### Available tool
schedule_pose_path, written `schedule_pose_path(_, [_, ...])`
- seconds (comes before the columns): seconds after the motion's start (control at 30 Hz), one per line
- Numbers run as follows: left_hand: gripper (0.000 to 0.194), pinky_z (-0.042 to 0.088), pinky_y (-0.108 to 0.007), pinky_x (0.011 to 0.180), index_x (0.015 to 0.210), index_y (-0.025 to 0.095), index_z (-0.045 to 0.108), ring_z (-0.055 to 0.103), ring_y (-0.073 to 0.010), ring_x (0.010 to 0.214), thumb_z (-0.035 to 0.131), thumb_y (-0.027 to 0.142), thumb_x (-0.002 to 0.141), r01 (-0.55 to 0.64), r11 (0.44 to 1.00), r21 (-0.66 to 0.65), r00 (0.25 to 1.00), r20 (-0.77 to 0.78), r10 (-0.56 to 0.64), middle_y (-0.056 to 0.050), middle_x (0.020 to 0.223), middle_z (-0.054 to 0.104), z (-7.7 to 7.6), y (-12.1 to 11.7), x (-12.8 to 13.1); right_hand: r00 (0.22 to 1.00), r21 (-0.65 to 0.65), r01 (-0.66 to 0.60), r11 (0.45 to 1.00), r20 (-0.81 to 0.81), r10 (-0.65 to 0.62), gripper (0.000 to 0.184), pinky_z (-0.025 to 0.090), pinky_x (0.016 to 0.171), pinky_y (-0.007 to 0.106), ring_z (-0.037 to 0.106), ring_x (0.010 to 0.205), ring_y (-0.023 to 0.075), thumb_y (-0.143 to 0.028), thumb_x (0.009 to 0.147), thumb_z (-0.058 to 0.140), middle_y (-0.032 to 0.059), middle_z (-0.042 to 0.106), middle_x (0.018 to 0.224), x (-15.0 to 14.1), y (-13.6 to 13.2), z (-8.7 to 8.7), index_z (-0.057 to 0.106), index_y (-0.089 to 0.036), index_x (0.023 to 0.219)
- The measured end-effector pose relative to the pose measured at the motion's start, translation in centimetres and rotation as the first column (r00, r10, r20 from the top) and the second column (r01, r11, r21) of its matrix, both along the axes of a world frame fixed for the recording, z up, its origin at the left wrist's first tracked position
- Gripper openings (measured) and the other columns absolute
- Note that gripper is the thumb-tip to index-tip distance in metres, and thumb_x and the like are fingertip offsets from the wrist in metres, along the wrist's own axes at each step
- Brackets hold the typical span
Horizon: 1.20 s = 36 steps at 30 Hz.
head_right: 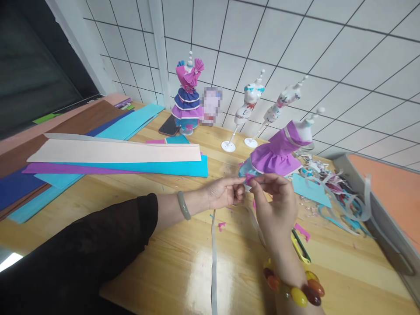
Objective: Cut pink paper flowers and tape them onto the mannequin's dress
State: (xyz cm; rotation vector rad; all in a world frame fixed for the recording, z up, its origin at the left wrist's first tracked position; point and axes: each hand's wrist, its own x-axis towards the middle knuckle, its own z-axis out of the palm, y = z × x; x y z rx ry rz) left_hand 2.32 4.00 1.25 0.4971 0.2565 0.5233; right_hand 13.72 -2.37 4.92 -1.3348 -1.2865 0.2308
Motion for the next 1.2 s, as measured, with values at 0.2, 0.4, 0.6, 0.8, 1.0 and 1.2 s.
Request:
schedule_pose_path(0.2, [0.022,0.039,-0.023,0.057,0.069,0.014,0.053,0.05,-0.0078,0.056,0.065,0.032,0.072,0.016,1.0,0.011,1.0,0.018,-0.016,0.002,0.06,0.054,-0.8,0.3,0.0,0.979,0.033,-0.032,0.999,-0.199,0.038,0.026,0.047,0.059,0.029,0.056,0.061,0.0122,-0.025,0.071,0.072,-0.0005,0.06,0.079,0.3,-1.6,2.0,0.055,-0.022,0.09])
schedule_pose_path(0.4, [0.021,0.043,-0.023,0.059,0.078,0.014,0.056,0.057,-0.0098,0.06,0.068,0.029,0.071,0.042,0.991,0.126,0.999,0.011,-0.044,0.001,0.063,0.057,-0.6,-0.5,-0.3,0.999,-0.098,0.023,0.995,0.028,-0.02,0.02,0.048,0.06,0.032,0.057,0.06,0.014,-0.028,0.075,0.068,0.0019,0.062,0.085,0.5,-4.9,1.2,0.053,-0.023,0.087])
schedule_pose_path(0.6, [0.028,0.044,-0.024,0.055,0.085,0.012,0.059,0.06,-0.012,0.059,0.069,0.035,0.071,0.315,0.907,0.279,0.949,-0.111,-0.295,-0.004,0.07,0.063,-0.5,-2.3,-0.2,0.864,-0.123,0.087,0.988,0.504,-0.014,0.008,0.045,0.05,0.025,0.054,0.055,0.0107,-0.022,0.082,0.059,0.0029,0.062,0.084,0.6,-7.4,-0.9,0.055,-0.021,0.089])
schedule_pose_path(0.8, [0.025,0.044,-0.021,0.056,0.087,0.011,0.064,0.062,-0.0106,0.063,0.068,0.031,0.073,0.367,0.876,0.314,0.925,-0.226,-0.307,-0.007,0.074,0.066,0.4,-3.0,-0.6,0.874,-0.131,0.165,0.977,0.479,-0.084,0.011,0.043,0.043,0.021,0.05,0.05,0.0089,-0.027,0.084,0.058,0.0024,0.062,0.082,0.5,-8.6,-1.4,0.055,-0.02,0.092])
schedule_pose_path(1.0, [0.018,0.037,-0.016,0.045,0.077,0.013,0.064,0.054,-0.0055,0.049,0.072,0.027,0.069,0.534,0.82,0.206,0.82,-0.363,-0.442,0.001,0.056,0.058,1.2,-2.6,-1.0,0.899,-0.191,0.12,0.974,0.437,-0.025,0.011,0.044,0.045,0.023,0.052,0.048,0.0101,-0.027,0.084,0.057,0.0019,0.063,0.077,0.3,-9.5,-1.6,0.056,-0.021,0.093])
schedule_pose_path(1.2, [0.019,0.042,-0.016,0.049,0.076,0.011,0.063,0.059,-0.0074,0.057,0.073,0.025,0.068,0.495,0.846,0.201,0.834,-0.384,-0.396,-0.004,0.067,0.065,1.0,-2.4,-0.9,0.949,-0.325,0.189,0.926,0.301,-0.088,0.019,0.047,0.05,0.025,0.059,0.055,0.0132,-0.037,0.081,0.058,0.0032,0.066,0.08,3.7,-10.7,-0.9,0.062,-0.021,0.091])
